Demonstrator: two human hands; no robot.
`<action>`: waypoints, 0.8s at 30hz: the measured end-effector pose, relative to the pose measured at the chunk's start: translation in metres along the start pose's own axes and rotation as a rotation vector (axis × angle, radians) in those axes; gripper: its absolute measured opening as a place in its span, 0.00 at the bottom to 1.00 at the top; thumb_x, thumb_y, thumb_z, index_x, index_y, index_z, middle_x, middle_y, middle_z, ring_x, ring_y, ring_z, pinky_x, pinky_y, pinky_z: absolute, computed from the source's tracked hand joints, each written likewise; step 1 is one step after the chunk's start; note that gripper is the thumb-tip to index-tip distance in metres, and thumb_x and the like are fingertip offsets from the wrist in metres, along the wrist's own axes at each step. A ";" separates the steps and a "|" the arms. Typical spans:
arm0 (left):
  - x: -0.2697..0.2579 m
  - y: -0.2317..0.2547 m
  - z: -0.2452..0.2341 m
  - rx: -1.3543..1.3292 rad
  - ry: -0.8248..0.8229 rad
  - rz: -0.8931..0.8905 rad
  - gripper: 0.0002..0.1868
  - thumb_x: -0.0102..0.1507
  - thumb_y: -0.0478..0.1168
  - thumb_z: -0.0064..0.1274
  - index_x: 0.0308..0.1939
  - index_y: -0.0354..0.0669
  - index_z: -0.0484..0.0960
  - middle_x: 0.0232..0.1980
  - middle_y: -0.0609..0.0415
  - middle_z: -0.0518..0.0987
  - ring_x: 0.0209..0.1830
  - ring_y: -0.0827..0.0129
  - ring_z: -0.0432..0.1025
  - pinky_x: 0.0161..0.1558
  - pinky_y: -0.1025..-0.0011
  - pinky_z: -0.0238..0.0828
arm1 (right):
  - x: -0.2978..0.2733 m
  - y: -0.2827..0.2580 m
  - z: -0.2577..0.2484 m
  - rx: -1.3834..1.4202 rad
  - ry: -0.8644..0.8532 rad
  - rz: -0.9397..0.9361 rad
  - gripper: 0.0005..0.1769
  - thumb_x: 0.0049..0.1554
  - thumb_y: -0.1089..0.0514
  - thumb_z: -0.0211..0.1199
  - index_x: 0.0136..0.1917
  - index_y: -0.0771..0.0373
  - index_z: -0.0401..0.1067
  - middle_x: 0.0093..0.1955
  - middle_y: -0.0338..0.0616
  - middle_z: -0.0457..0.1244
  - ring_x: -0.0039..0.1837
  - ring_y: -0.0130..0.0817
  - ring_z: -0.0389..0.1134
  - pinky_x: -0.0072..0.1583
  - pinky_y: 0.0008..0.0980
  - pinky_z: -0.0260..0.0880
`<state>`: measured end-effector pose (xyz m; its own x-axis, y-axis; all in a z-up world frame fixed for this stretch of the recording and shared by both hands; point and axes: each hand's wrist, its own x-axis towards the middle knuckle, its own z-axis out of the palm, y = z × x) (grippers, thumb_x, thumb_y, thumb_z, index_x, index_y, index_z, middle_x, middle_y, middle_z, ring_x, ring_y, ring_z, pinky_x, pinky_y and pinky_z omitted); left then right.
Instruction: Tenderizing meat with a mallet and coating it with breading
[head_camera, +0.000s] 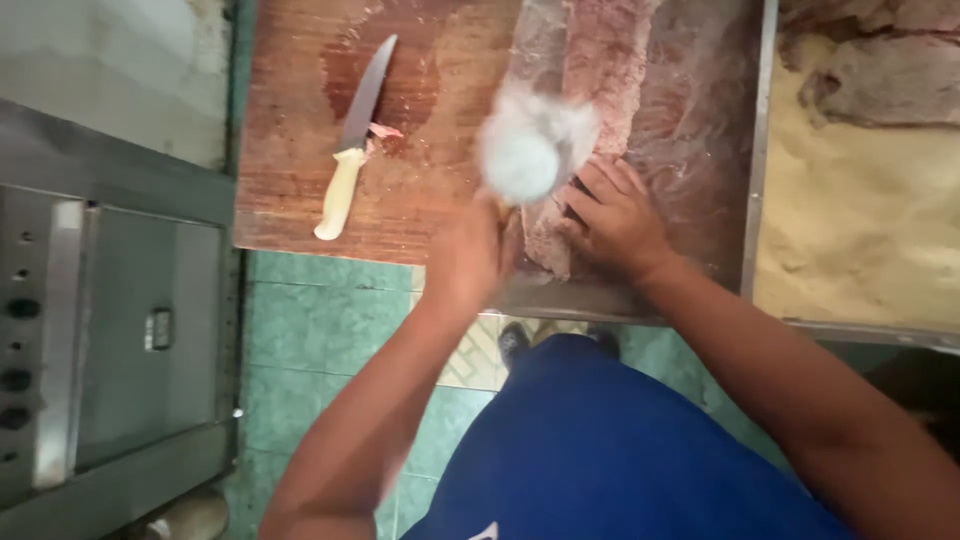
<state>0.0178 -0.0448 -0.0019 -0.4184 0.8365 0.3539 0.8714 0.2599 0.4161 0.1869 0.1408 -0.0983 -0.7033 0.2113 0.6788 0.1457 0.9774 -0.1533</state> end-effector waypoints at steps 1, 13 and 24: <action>0.005 -0.016 0.016 0.081 -0.237 -0.128 0.14 0.65 0.51 0.49 0.41 0.44 0.75 0.30 0.41 0.79 0.35 0.41 0.78 0.38 0.48 0.74 | 0.002 -0.001 -0.002 -0.003 0.015 0.015 0.26 0.63 0.31 0.57 0.53 0.52 0.79 0.60 0.49 0.69 0.66 0.51 0.69 0.69 0.53 0.64; 0.078 0.004 -0.002 0.154 -0.498 -0.303 0.18 0.67 0.54 0.46 0.49 0.44 0.67 0.40 0.36 0.83 0.44 0.34 0.80 0.45 0.40 0.75 | 0.009 -0.009 -0.013 0.010 0.004 0.075 0.23 0.61 0.36 0.61 0.56 0.54 0.79 0.66 0.50 0.68 0.69 0.51 0.68 0.69 0.52 0.63; 0.117 0.018 -0.007 0.125 -0.435 -0.292 0.20 0.67 0.52 0.49 0.52 0.40 0.69 0.47 0.32 0.83 0.51 0.32 0.78 0.51 0.39 0.74 | 0.011 -0.008 -0.013 -0.009 -0.021 0.055 0.24 0.59 0.35 0.63 0.58 0.53 0.78 0.68 0.49 0.67 0.69 0.50 0.67 0.70 0.51 0.62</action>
<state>-0.0174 0.0544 0.0525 -0.5264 0.8364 -0.1529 0.7694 0.5451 0.3331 0.1867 0.1354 -0.0801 -0.7086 0.2647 0.6540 0.1908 0.9643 -0.1836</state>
